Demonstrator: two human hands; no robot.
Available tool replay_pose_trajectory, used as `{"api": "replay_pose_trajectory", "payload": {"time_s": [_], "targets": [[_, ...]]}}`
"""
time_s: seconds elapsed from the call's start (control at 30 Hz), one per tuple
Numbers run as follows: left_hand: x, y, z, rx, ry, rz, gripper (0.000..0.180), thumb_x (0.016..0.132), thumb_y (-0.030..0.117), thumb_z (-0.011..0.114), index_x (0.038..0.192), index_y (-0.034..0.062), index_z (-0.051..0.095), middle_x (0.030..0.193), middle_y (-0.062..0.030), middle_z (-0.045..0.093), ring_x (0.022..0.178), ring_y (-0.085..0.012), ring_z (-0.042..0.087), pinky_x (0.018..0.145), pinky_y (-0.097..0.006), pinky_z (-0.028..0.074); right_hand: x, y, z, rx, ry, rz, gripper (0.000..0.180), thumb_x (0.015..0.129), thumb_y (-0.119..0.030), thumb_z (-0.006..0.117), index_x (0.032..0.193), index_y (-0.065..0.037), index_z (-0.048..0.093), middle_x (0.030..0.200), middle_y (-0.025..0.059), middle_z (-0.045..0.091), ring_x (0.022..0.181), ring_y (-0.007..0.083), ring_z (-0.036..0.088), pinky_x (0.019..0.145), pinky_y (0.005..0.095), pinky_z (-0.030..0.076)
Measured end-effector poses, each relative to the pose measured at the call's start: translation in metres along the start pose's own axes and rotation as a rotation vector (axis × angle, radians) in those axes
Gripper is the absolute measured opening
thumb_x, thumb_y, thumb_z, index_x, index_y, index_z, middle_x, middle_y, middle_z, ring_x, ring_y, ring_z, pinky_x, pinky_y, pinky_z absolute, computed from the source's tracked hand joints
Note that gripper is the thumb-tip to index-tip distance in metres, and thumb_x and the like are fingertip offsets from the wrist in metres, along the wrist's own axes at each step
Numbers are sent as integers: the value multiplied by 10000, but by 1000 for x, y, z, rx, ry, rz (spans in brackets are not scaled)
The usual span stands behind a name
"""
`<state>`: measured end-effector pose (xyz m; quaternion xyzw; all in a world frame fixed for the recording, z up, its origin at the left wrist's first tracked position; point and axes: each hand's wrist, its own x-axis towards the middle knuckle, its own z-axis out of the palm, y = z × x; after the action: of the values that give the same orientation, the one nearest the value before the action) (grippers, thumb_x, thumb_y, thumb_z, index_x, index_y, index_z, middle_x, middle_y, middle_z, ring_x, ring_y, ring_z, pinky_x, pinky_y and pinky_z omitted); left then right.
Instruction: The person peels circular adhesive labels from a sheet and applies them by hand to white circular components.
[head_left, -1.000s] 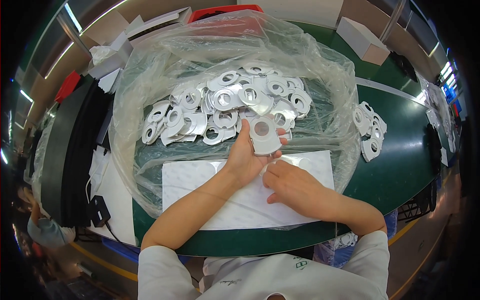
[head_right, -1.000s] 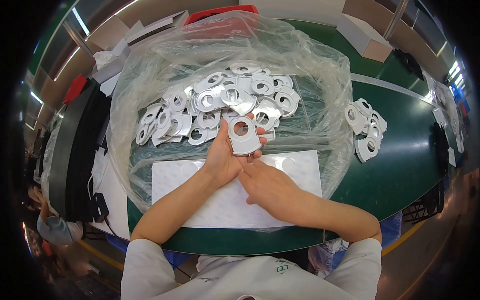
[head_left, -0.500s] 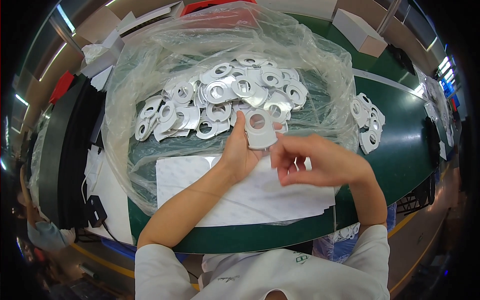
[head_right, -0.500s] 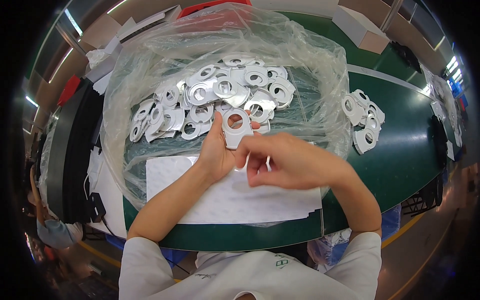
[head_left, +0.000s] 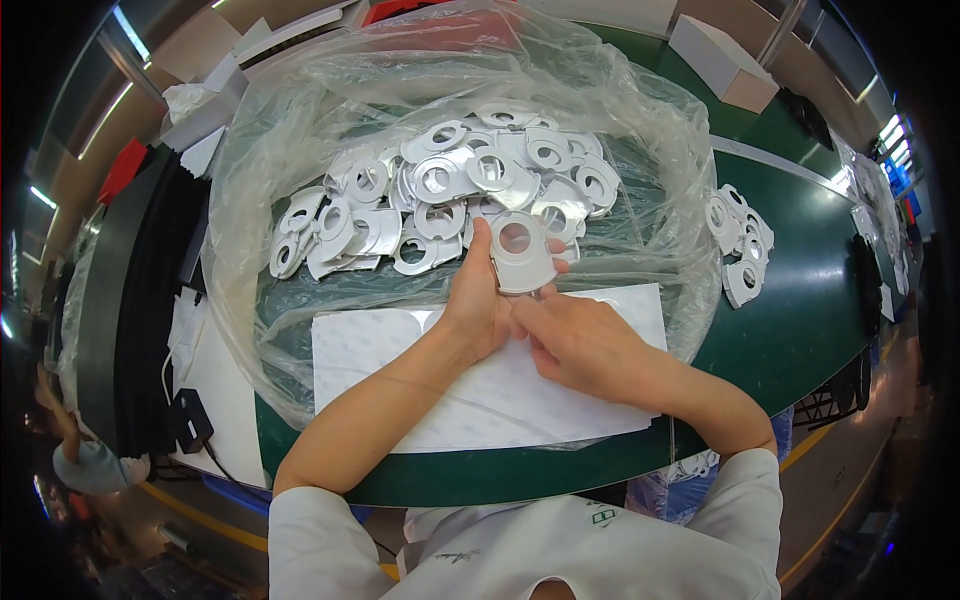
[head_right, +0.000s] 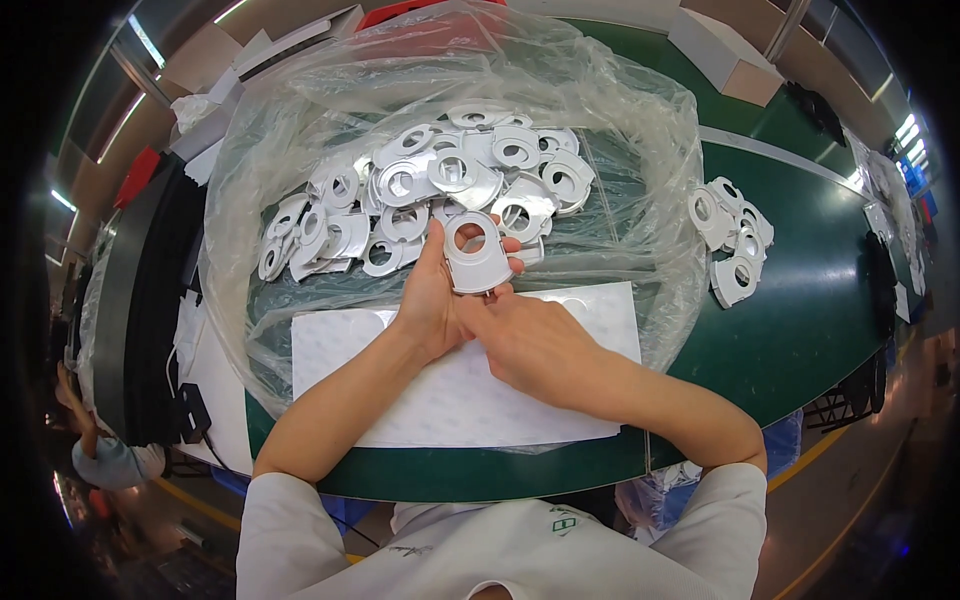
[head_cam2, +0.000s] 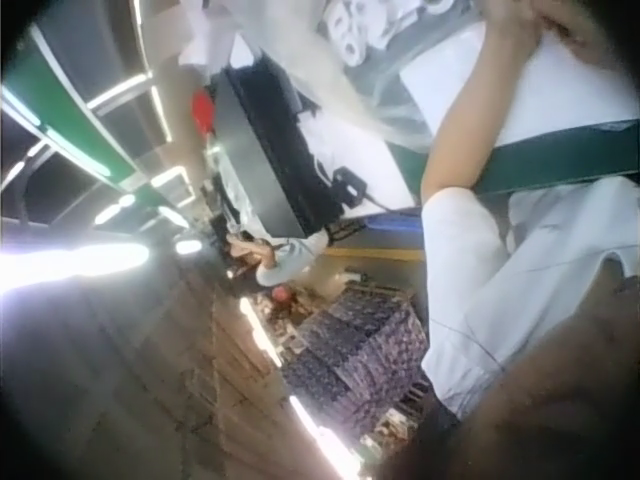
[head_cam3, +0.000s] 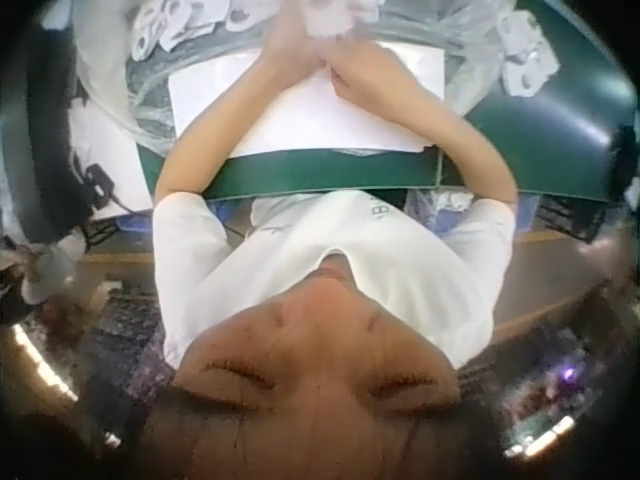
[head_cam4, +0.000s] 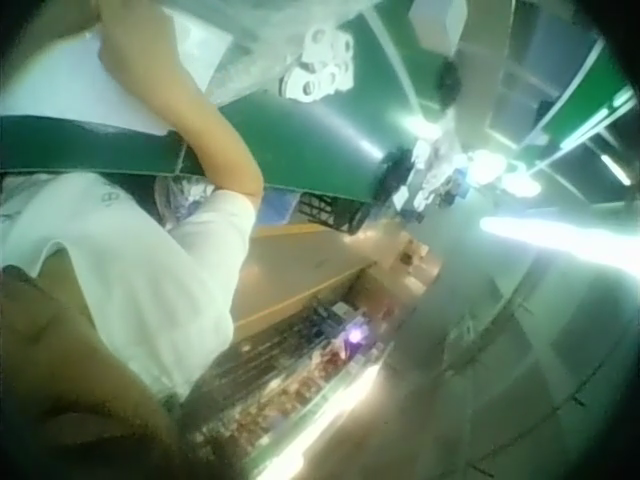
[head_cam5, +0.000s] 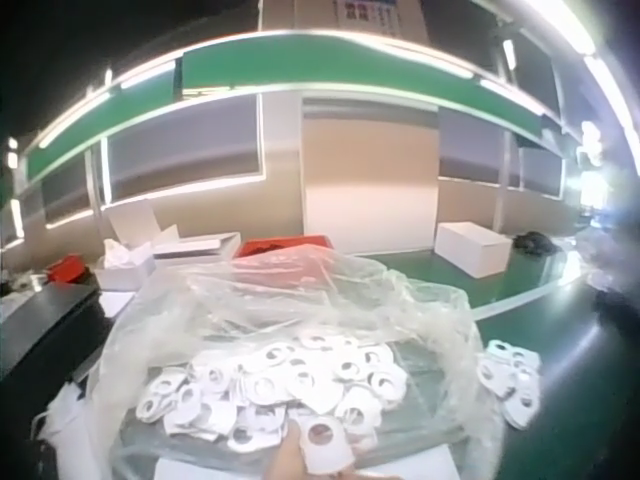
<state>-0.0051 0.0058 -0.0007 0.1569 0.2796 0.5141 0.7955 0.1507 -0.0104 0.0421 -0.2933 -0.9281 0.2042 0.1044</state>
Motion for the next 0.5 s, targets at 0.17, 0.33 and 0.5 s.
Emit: {"api": "replay_pose_trajectory", "payload": {"time_s": [0.17,0.33,0.5], "targets": [[5,-4,-6,-4,-15,77,650,983,559,165,1292,57,438,1138,-161,580,951,-247,587,697,-350,483,-5,-8,10,-214,75,-251,231,721,-71,592,925,-50,484,797,78,540,741,248,565,592,363,467],[7,-4,-8,2,-64,105,661,980,565,173,1277,38,440,1160,-175,581,972,-252,592,727,-352,483,-19,-25,13,-369,-19,-464,173,721,-139,577,854,-85,481,729,15,487,753,158,514,600,268,425],[7,-4,-3,32,-49,90,662,979,567,169,1279,41,439,1157,-166,583,970,-248,591,729,-348,478,-34,-43,-7,-76,-211,-692,146,744,-155,570,821,-100,459,718,7,469,747,157,507,593,263,403]]}}
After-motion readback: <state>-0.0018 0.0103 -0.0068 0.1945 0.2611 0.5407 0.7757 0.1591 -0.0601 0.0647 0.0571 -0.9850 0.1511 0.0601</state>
